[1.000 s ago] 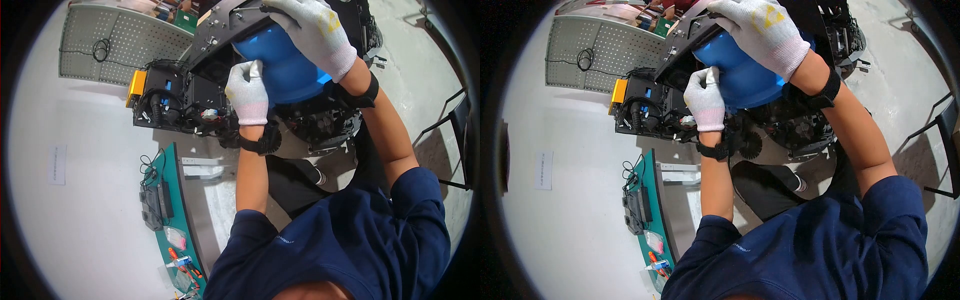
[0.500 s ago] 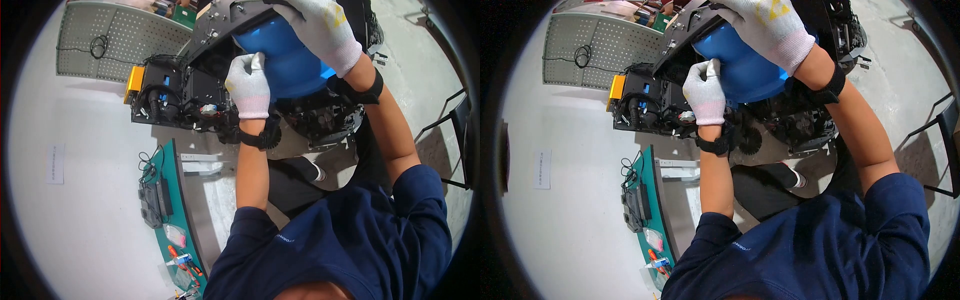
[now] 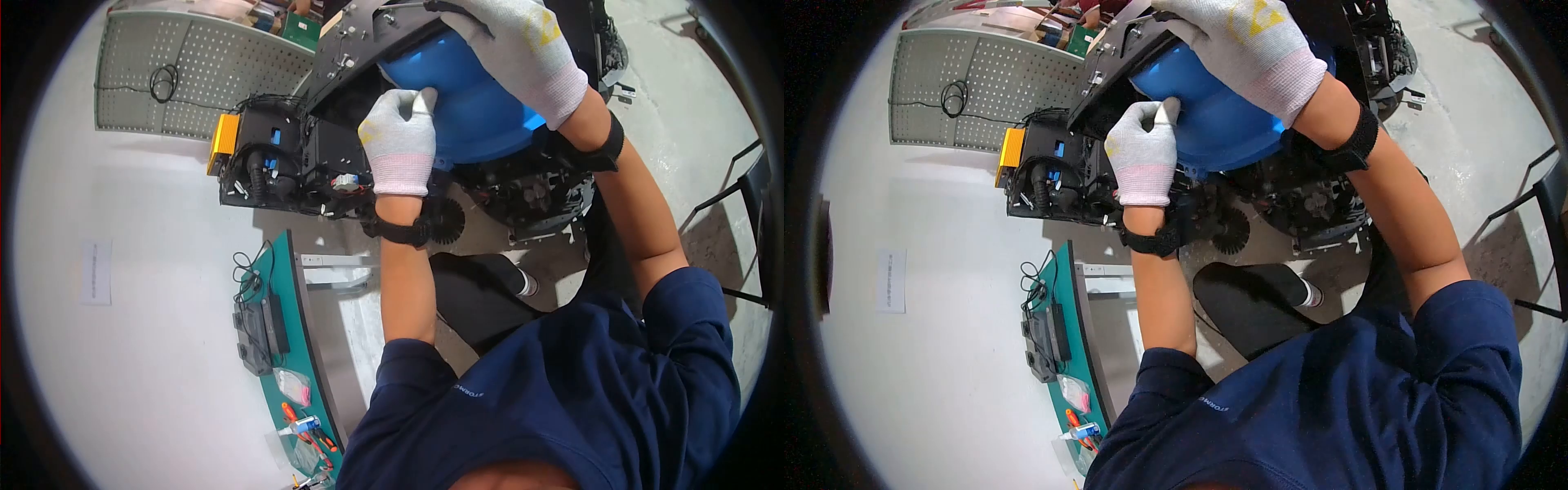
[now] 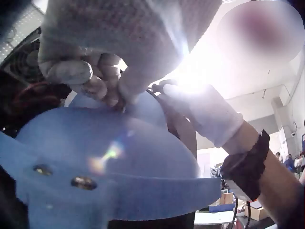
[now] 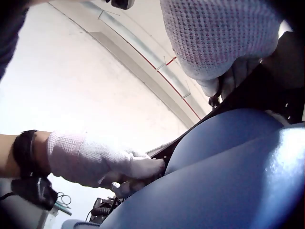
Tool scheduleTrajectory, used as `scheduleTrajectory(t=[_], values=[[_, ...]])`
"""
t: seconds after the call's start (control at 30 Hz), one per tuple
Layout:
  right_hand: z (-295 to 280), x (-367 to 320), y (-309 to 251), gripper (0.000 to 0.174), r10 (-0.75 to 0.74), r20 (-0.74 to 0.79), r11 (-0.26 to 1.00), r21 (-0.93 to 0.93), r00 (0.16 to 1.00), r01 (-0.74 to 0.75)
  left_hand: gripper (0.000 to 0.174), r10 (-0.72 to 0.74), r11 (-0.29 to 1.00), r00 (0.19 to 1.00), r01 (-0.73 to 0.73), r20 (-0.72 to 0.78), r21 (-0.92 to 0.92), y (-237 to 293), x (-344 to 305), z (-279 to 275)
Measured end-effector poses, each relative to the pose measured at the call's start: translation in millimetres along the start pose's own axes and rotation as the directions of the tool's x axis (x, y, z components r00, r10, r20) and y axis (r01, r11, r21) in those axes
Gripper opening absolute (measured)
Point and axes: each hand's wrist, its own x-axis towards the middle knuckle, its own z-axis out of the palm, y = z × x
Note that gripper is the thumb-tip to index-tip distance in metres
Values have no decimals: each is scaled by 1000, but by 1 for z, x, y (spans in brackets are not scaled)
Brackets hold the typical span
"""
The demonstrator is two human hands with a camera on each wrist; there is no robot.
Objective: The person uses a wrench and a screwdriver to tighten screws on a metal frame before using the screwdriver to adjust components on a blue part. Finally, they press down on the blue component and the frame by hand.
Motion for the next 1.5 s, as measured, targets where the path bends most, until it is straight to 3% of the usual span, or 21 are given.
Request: scheduleTrajectory(t=[0.07, 0.13, 0.27, 0.37, 0.47, 0.5, 0.57, 0.6, 0.63, 0.7, 0.73, 0.77, 0.83, 0.9, 1.0, 1.1, 1.13, 1.2, 1.37, 1.43, 1.5], values=[[0, 0, 2, 18, -4, 2, 1000, 6, 1000, 4, 34, -50, 998, 998, 51, 36, -27, 3, 4, -5], [-1, -2, 2, 18, -10, 8, 1000, 17, 1000, 10, 37, -133, 990, 972, 121, 192, 70, 3, 10, -10], [-3, 1, 1, 18, 6, 32, 1000, 13, 999, -6, 37, -162, 986, 971, 151, 177, 77, 0, 4, -6], [-4, 8, -5, 20, 20, 54, 998, 65, 998, -23, 34, -71, 990, 995, 62, -66, -127, -7, -7, 11], [-11, 19, -9, 22, 43, 83, 998, 43, 996, -46, 21, 118, 966, 983, -147, -142, -212, -16, -10, 20], [-14, 24, -8, 19, 114, 137, 986, 108, 984, -130, 21, 81, 964, 980, -123, -181, -235, -21, -11, 19], [-30, 32, -4, 22, 404, 438, 878, 63, 803, -475, 16, 191, 921, 972, -225, -136, -318, -34, -11, 21], [-36, 41, -3, 22, 236, 424, 958, 48, 875, -282, 13, 204, 915, 974, -224, -95, -335, -31, -14, 12], [-42, 54, -14, 21, 280, 465, 953, -27, 840, -302, 13, 167, 910, 976, -207, -139, -360, -29, -15, 9], [-46, 75, -18, 23, 241, 598, 928, 89, 764, -362, 16, 51, 853, 999, -44, -2, -519, -28, -19, 8], [-46, 90, -23, 23, 116, 674, 982, 31, 729, -185, 19, 113, 853, 990, -141, -87, -502, -32, -18, 16], [-44, 101, -29, 23, 87, 701, 989, 26, 708, -147, 19, 80, 838, 990, -130, -117, -531, -35, -21, 22], [-37, 117, -38, 24, 9, 902, 997, 27, 433, -78, 19, 71, 884, 990, -118, -121, -452, -34, -22, 22], [-20, 121, -36, 22, -164, 916, 986, 137, 367, 99, 19, 110, 864, 973, -195, -203, -464, -41, -22, 26], [2, 127, -38, 23, -126, 960, 980, 82, 249, 180, 17, 165, 846, 976, -213, -141, -488, -46, -22, 26], [17, 128, -36, 21, -190, 945, 961, 124, 267, 246, 19, 159, 860, 984, -176, -77, -479, -49, -23, 27], [19, 131, -43, 20, -49, 961, 982, -5, 274, 191, 19, 156, 857, 984, -176, -82, -485, -49, -24, 27], [28, 136, -37, 20, -60, 967, 986, 19, 249, 166, 23, 68, 838, 996, -91, -62, -539, -47, -28, 27], [30, 142, -64, 18, 29, 966, 994, -54, 256, 93, 26, 114, 855, 987, -155, -112, -496, -52, -28, 34], [33, 141, -63, 21, -99, 954, 972, 32, 284, 234, 26, 125, 860, 983, -175, -133, -480, -52, -28, 35], [36, 139, -59, 21, -119, 954, 973, 57, 274, 225, 25, 124, 863, 984, -170, -128, -475, -51, -29, 34]])
